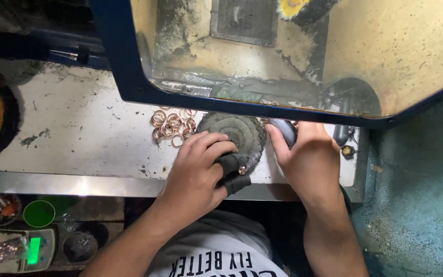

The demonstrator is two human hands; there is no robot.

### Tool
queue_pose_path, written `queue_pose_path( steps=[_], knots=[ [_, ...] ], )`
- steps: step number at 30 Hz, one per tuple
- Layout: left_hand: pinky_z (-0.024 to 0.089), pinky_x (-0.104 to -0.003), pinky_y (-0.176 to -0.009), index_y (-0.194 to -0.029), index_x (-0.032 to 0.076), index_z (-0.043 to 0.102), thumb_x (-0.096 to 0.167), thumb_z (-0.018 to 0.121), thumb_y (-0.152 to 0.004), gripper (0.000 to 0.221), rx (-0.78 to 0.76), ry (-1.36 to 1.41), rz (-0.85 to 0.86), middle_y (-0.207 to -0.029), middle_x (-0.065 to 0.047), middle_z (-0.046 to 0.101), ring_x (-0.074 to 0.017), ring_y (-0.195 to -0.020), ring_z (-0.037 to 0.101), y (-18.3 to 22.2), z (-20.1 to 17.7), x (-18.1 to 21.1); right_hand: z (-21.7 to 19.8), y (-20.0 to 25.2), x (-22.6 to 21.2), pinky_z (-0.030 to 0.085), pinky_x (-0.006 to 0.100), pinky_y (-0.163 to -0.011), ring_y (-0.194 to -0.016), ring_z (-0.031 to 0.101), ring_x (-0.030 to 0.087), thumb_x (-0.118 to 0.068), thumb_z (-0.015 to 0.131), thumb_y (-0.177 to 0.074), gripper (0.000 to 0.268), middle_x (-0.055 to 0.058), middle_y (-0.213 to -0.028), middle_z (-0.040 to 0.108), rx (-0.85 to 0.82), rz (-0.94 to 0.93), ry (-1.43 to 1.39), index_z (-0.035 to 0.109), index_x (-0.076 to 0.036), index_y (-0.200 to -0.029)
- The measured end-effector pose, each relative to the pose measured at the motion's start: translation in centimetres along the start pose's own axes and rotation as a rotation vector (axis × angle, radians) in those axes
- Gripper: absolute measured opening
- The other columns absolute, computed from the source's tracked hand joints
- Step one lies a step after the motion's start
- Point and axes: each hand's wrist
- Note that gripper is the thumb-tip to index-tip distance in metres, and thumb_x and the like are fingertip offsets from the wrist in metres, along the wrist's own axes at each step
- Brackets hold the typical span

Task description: Polishing or grinding a jewelry piece using a handheld rotary tool while holding the piece in a specialized fixture.

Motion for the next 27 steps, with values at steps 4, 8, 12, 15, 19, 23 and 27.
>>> queue_pose_path(
  steps=[4, 8, 12, 15, 19, 23, 27],
  knots=[
    [0.042, -0.057, -0.108, -0.084, -0.002, 0.072, 0.025, 0.084, -0.084, 0.029, -0.010, -0.002, -0.004, -0.117, -0.007, 0.064, -0.0338, -0.120, 0.058, 0.1, 0.1, -0.1, 0.2, -0.1, 0.0, 0.050, 0.048, -0.056, -0.066, 0.063, 0.038, -0.046, 0.082, -0.097, 0.050, 0.017, -0.075, 0.064, 0.021, -0.027, 0.051, 0.060, -0.003, -0.084],
    [0.042, -0.056, -0.106, -0.078, -0.002, 0.069, 0.020, 0.084, -0.081, 0.027, -0.007, 0.011, 0.004, -0.116, -0.007, 0.064, -0.0344, -0.119, 0.058, 0.1, 0.2, -0.3, 0.4, -0.1, 0.2, 0.053, 0.048, -0.056, -0.068, 0.065, 0.038, -0.046, 0.082, -0.096, 0.049, 0.017, -0.077, 0.065, 0.026, -0.034, 0.055, 0.063, -0.002, -0.088],
    [0.041, -0.053, -0.105, -0.078, -0.002, 0.073, 0.017, 0.083, -0.074, 0.022, -0.044, -0.019, -0.002, -0.118, -0.009, 0.066, -0.0338, -0.121, 0.057, 0.3, 0.2, -0.6, -0.5, 0.0, 1.1, 0.047, 0.042, -0.061, -0.075, 0.056, 0.033, -0.056, 0.090, -0.083, 0.064, 0.019, -0.084, 0.060, -0.151, 0.115, -0.043, 0.060, 0.001, -0.082],
    [0.040, -0.057, -0.108, -0.077, -0.001, 0.075, 0.012, 0.086, -0.068, 0.019, -0.058, 0.046, -0.024, -0.122, -0.009, 0.064, -0.0350, -0.123, 0.056, 0.6, 0.2, -1.0, -2.7, 2.5, 1.0, 0.052, 0.038, -0.091, -0.110, 0.069, 0.028, -0.025, 0.090, -0.083, 0.045, 0.005, -0.123, 0.070, 0.022, 0.031, -0.258, 0.065, -0.016, -0.119],
    [0.038, -0.056, -0.112, -0.080, 0.000, 0.076, 0.010, 0.085, -0.067, 0.018, -0.082, 0.072, -0.047, -0.119, -0.008, 0.064, -0.0329, -0.123, 0.055, 0.6, -0.6, -1.0, -1.4, 5.9, 0.4, 0.051, 0.041, -0.103, -0.114, 0.067, 0.033, -0.018, 0.078, -0.097, 0.029, 0.015, -0.119, 0.068, 0.132, -0.084, -0.348, 0.065, -0.001, -0.117],
    [0.039, -0.056, -0.111, -0.072, 0.001, 0.074, 0.007, 0.080, -0.062, 0.013, -0.081, 0.061, -0.023, -0.122, -0.008, 0.062, -0.0335, -0.125, 0.053, 0.8, -0.5, -1.3, 0.1, 6.7, 1.2, 0.057, 0.043, -0.090, -0.096, 0.071, 0.035, -0.022, 0.081, -0.090, 0.035, 0.021, -0.106, 0.072, 0.211, -0.258, -0.343, 0.065, 0.002, -0.109],
    [0.039, -0.054, -0.111, -0.070, 0.002, 0.075, 0.005, 0.077, -0.067, 0.006, -0.083, 0.056, -0.023, -0.121, -0.006, 0.063, -0.0313, -0.124, 0.054, 0.5, -0.7, -1.1, 0.1, 5.6, 0.8, 0.058, 0.041, -0.077, -0.082, 0.071, 0.031, -0.033, 0.080, -0.085, 0.040, 0.019, -0.094, 0.073, 0.186, -0.386, -0.371, 0.068, 0.003, -0.099]
  ],
)
Point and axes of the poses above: each hand's wrist, its own y-axis away from the middle knuckle, its own z-axis out of the palm, x = y × z
